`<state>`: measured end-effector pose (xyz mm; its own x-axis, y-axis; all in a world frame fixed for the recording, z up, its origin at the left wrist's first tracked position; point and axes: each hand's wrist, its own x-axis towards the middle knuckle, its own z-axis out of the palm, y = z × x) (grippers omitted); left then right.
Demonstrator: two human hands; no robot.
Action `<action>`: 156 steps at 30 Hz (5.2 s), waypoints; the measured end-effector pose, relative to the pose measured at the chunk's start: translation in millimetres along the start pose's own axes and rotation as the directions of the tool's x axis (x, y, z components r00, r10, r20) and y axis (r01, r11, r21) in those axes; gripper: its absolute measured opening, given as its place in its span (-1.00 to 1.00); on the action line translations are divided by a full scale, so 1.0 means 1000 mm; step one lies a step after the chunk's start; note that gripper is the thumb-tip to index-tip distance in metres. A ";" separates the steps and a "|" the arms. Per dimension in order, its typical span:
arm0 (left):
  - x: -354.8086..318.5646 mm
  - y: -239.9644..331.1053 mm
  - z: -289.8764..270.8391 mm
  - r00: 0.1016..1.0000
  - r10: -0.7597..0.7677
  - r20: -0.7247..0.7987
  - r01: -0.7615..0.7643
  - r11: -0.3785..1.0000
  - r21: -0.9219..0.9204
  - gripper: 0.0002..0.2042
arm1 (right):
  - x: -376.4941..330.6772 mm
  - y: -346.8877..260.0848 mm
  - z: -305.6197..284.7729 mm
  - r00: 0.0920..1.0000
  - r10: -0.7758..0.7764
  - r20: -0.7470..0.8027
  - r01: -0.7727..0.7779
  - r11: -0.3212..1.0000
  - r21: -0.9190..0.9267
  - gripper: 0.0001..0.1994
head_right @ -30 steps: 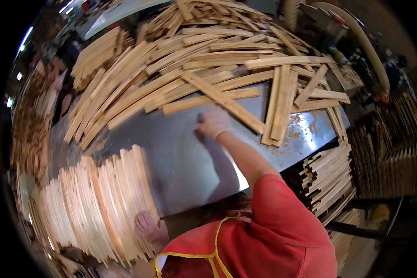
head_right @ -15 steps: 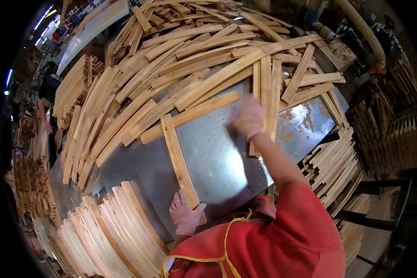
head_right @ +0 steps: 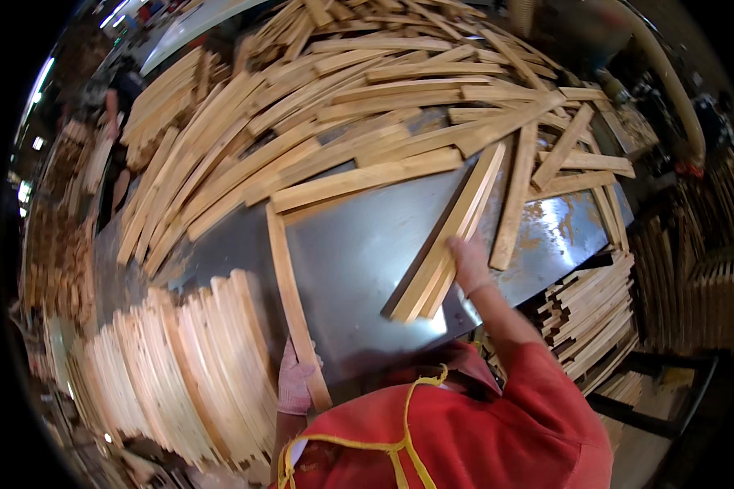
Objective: The person picks up individual wooden planks from a large pile on a metal table and stacks them neatly in a growing pile. The person handles the wood by hand, repeatedly picking up pieces and placing them in an organized stack.
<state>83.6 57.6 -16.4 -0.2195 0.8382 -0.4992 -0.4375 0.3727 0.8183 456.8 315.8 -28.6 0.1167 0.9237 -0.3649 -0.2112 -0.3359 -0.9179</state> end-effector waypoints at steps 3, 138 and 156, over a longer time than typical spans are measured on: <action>-0.038 0.009 0.005 0.997 -0.047 -0.064 0.036 0.985 -0.167 -0.24 | -0.124 0.080 0.070 0.983 0.111 0.147 -0.136 0.976 0.168 -0.16; -0.010 -0.035 0.017 0.878 0.473 -0.075 0.237 -0.294 0.926 -0.13 | 0.024 -0.017 0.012 0.848 -0.232 0.476 0.530 0.364 -0.766 -0.46; -0.020 -0.010 0.041 0.940 0.275 -0.202 0.231 -0.079 0.970 -0.03 | -0.057 0.014 0.008 0.993 0.105 -0.047 -0.108 0.991 -0.080 -0.21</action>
<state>128.3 53.1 -2.6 -0.5026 0.8102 -0.3016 0.8295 0.5503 0.0958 439.7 259.8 -19.7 0.1398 0.8736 -0.4661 -0.1441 -0.4478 -0.8825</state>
